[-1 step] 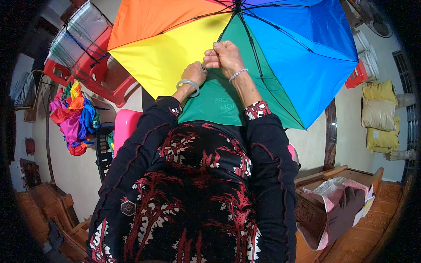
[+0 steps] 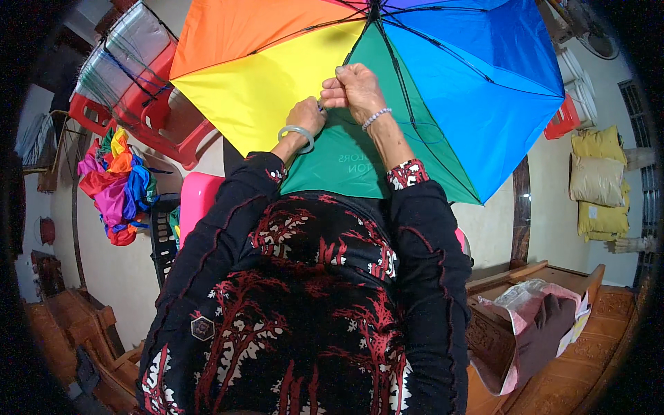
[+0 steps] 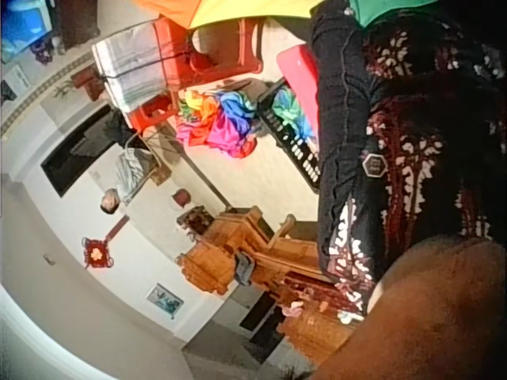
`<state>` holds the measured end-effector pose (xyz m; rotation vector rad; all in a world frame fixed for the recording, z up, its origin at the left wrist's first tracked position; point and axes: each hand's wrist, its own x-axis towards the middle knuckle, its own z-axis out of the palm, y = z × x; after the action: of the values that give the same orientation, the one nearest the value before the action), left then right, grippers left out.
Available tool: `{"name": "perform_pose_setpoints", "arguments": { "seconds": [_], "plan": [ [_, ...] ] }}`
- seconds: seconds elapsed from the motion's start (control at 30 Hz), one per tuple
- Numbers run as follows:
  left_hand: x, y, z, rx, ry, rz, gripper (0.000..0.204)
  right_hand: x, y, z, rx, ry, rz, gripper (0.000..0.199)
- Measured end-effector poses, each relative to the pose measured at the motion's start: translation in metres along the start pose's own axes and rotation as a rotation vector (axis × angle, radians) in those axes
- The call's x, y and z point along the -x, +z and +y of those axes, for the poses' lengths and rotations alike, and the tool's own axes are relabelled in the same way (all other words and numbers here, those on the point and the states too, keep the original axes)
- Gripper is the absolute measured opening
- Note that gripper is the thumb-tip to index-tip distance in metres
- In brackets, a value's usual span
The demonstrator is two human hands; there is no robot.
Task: Repairing or securing the ribs of a rainbow-colored umbrella using thread.
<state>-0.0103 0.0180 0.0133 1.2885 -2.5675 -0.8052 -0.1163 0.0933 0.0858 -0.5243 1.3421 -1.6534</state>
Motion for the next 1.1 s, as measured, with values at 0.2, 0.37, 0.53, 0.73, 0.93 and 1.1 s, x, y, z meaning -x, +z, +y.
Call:
{"name": "perform_pose_setpoints", "arguments": {
  "seconds": [0.2, 0.37, 0.53, 0.73, 0.93, 1.1],
  "plan": [
    [-0.001, -0.004, -0.001, 0.045, -0.005, -0.032, 0.025, -0.003, -0.011, -0.005, -0.028, -0.041, 0.018, 0.013],
    [-0.005, 0.004, -0.011, 0.085, 0.034, -0.001, 0.030, -0.003, -0.018, 0.010, 0.095, 0.044, 0.095, 0.010],
    [-0.003, -0.002, -0.010, 0.142, 0.057, 0.010, 0.031, -0.003, -0.023, 0.016, 0.348, 0.028, 0.168, 0.008],
    [-0.001, -0.010, -0.002, 0.460, 0.058, 0.109, 0.024, -0.004, -0.022, 0.027, 0.325, 0.059, 0.153, 0.009],
    [0.001, -0.018, 0.002, 1.258, -0.109, -0.449, 0.023, -0.009, -0.016, 0.045, 0.358, -0.022, 0.135, 0.007],
    [-0.008, -0.013, -0.008, 0.742, -0.062, -0.375, 0.023, -0.024, -0.026, 0.067, 0.282, -0.006, 0.268, 0.010]
  ]
}}
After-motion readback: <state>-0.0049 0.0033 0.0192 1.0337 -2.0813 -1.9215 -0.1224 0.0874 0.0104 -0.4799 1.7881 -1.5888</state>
